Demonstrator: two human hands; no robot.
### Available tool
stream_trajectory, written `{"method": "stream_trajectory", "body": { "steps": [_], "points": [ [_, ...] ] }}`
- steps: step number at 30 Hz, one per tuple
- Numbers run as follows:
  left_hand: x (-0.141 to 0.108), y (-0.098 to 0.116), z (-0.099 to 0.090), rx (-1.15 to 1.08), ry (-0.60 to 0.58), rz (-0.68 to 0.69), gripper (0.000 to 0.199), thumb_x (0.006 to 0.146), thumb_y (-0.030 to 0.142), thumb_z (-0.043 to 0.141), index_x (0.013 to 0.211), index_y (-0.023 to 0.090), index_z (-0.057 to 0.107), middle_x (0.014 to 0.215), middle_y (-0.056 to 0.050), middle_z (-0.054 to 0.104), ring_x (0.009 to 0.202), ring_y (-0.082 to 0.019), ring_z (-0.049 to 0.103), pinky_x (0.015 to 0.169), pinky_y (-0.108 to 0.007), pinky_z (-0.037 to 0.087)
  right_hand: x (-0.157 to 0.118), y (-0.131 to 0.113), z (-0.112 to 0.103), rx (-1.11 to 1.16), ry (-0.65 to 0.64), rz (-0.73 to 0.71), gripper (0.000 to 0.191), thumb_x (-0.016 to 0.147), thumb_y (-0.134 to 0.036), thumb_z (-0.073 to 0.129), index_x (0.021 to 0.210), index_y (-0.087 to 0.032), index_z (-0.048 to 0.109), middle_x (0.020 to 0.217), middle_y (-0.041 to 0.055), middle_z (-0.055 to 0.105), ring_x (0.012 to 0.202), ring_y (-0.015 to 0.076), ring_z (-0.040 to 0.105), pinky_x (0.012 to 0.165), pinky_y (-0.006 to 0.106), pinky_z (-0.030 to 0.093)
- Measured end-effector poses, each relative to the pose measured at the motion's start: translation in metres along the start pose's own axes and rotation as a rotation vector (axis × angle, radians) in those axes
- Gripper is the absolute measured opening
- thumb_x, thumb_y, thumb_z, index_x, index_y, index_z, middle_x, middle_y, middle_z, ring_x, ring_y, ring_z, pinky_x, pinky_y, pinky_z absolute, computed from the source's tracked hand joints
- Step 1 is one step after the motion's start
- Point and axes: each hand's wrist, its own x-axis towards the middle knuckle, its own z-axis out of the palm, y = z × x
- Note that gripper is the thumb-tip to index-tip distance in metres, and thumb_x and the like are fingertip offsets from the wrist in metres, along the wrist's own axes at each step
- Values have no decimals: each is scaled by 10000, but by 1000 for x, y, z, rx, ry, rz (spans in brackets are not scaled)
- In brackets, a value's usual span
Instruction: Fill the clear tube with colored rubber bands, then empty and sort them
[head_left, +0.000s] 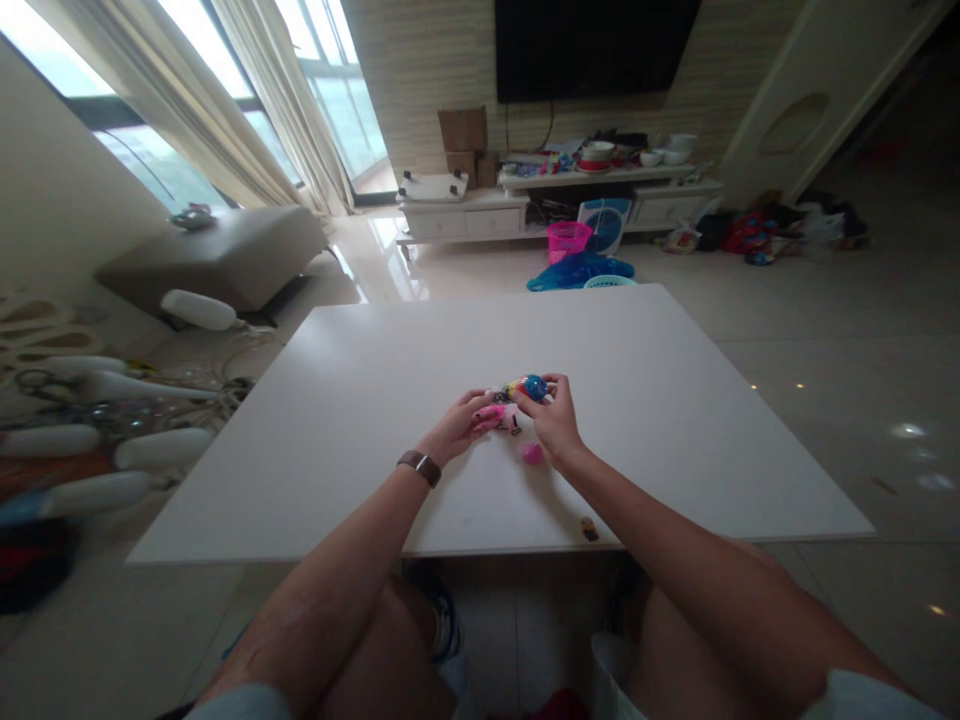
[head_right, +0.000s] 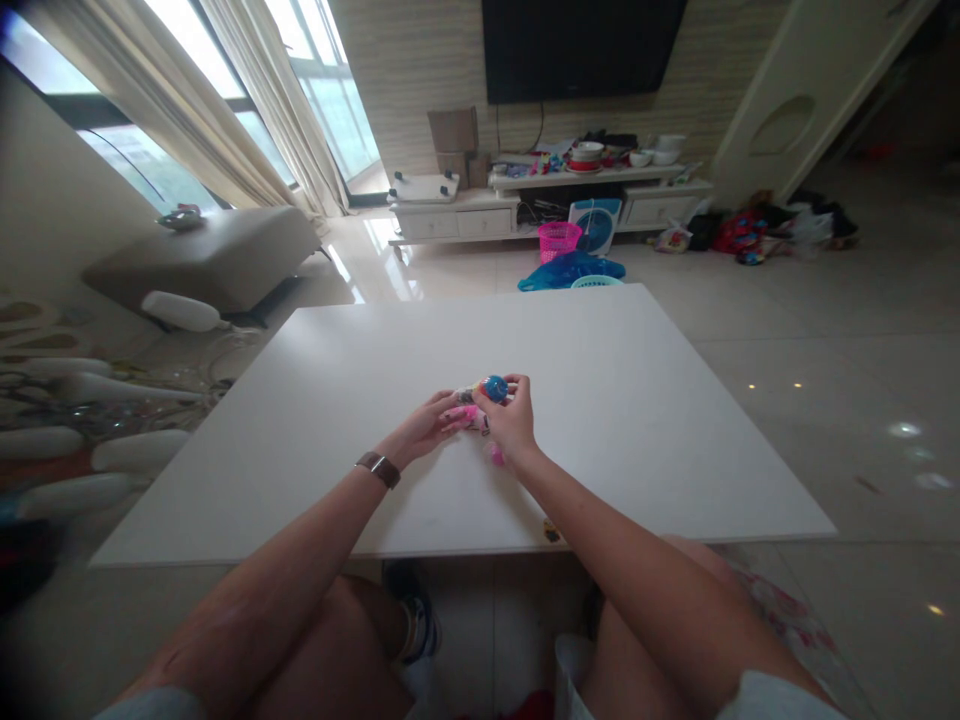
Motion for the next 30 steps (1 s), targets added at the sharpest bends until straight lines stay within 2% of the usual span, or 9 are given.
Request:
{"method": "stream_trajectory", "body": {
  "steps": [4,9,12,15,18,21,23,26,30],
  "points": [
    [-3,2,1,99,97,-40,385,813,333,835,1120,225,629,1041,-67,744,796,-152,738,626,-212,573,0,-3,0,-25,8,-42,562,653,-397,859,1060,-271,492,1012,-23,584,842,158,653,756,308,530],
    [-4,6,4,44,103,-77,203,875,280,718,1029,160,660,973,-102,737,793,-178,746,664,-240,597,3,-1,-1,-17,23,-31,573,651,-427,868,1063,-280,498,1039,-21,581,873,161,651,793,325,558],
    [-4,7,6,-79,20,-38,170,888,249,695,1007,128,685,930,-93,717,759,-156,725,691,-237,600,2,-3,1,44,41,12,580,641,-452,875,1049,-285,498,1050,-24,578,902,161,646,794,331,585],
    [-6,6,8,-178,-134,-34,210,925,290,681,1070,139,702,946,-89,717,768,-155,715,697,-252,596,-1,-7,4,174,45,88,583,620,-451,888,1005,-283,484,1025,-42,595,891,151,663,789,328,603],
    [-10,6,7,-168,-289,-84,298,942,377,687,1130,146,702,993,-126,734,866,-207,733,784,-318,602,-4,-10,6,267,20,161,573,616,-438,894,967,-278,471,959,-60,630,823,136,680,762,314,605],
    [-12,6,5,-107,-353,-111,376,938,433,700,1163,131,701,999,-157,742,922,-236,737,839,-346,590,-5,-13,5,276,-3,181,559,622,-432,898,946,-272,472,927,-59,649,796,134,684,740,300,600],
    [-11,6,5,-106,-326,-84,361,941,421,703,1151,128,701,1025,-151,739,918,-219,732,842,-334,589,-6,-13,5,274,-10,184,558,621,-431,902,929,-268,466,933,-53,649,806,136,685,738,297,600],
    [-7,3,6,-109,-198,-20,265,940,347,719,1098,136,697,1074,-123,730,866,-167,718,772,-277,589,-6,-10,6,252,13,163,566,610,-418,908,930,-268,467,964,-45,631,846,140,675,741,292,598],
    [-2,-2,6,-69,-49,-12,201,894,286,779,992,154,665,966,-78,721,770,-122,701,663,-209,556,-4,-3,6,175,65,117,580,593,-405,906,973,-274,488,1025,-31,591,885,144,649,742,289,590]
  ]
}}
